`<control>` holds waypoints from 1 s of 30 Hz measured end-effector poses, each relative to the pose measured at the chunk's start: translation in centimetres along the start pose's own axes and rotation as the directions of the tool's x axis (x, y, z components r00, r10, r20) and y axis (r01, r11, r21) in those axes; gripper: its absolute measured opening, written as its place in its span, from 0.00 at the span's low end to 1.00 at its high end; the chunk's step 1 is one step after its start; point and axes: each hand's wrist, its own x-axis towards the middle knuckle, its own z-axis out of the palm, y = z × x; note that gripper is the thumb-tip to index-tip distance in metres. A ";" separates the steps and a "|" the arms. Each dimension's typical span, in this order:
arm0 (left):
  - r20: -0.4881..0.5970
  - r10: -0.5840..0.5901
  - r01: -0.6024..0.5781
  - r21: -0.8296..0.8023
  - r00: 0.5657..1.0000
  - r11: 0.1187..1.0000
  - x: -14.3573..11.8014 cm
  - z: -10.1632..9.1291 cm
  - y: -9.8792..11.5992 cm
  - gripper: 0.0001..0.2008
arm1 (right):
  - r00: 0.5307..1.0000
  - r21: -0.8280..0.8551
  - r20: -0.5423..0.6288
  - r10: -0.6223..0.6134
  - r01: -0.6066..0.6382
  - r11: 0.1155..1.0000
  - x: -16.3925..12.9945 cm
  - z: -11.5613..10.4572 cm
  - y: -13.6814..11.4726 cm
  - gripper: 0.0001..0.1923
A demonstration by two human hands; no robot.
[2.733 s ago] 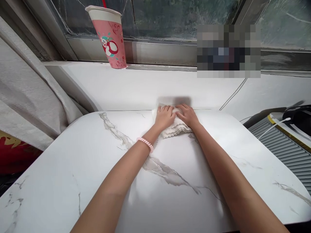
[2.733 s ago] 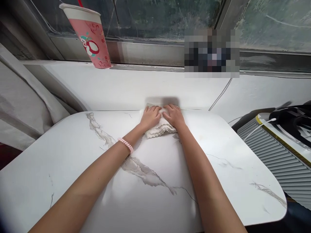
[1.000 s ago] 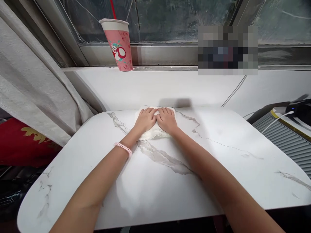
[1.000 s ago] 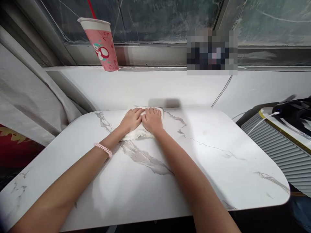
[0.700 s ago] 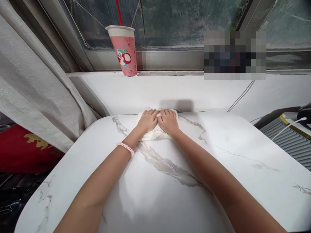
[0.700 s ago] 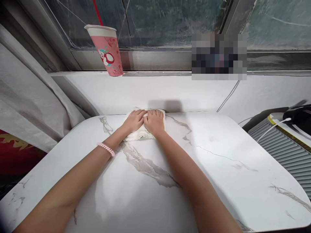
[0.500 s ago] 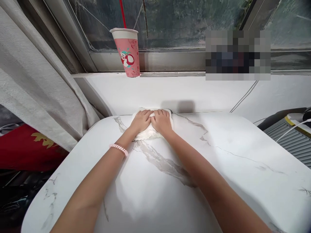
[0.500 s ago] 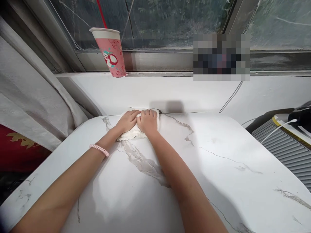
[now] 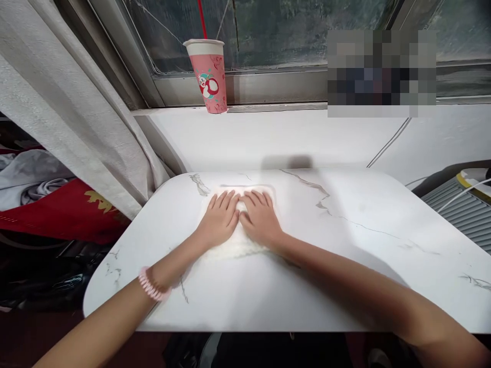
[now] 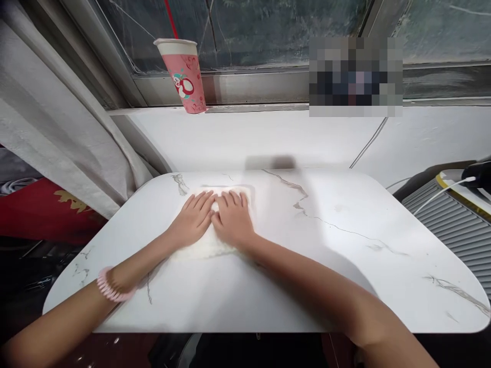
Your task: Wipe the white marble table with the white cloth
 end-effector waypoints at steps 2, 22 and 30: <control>-0.017 0.044 -0.044 -0.005 0.999 0.999 -2.9 -0.6 1.2 0.26 | 1.000 0.000 0.011 -0.013 0.013 1.000 -3.0 -0.6 -1.7 0.23; 0.023 0.023 -0.021 -0.096 0.999 0.995 -8.7 -3.0 -6.7 0.24 | 0.978 0.141 0.163 -0.127 0.104 0.985 -2.1 3.0 -9.8 0.27; -0.002 -0.025 0.025 -0.148 1.000 0.989 1.5 -1.2 -9.5 0.24 | 0.996 0.069 0.094 0.009 -0.015 0.998 6.5 5.0 -5.1 0.21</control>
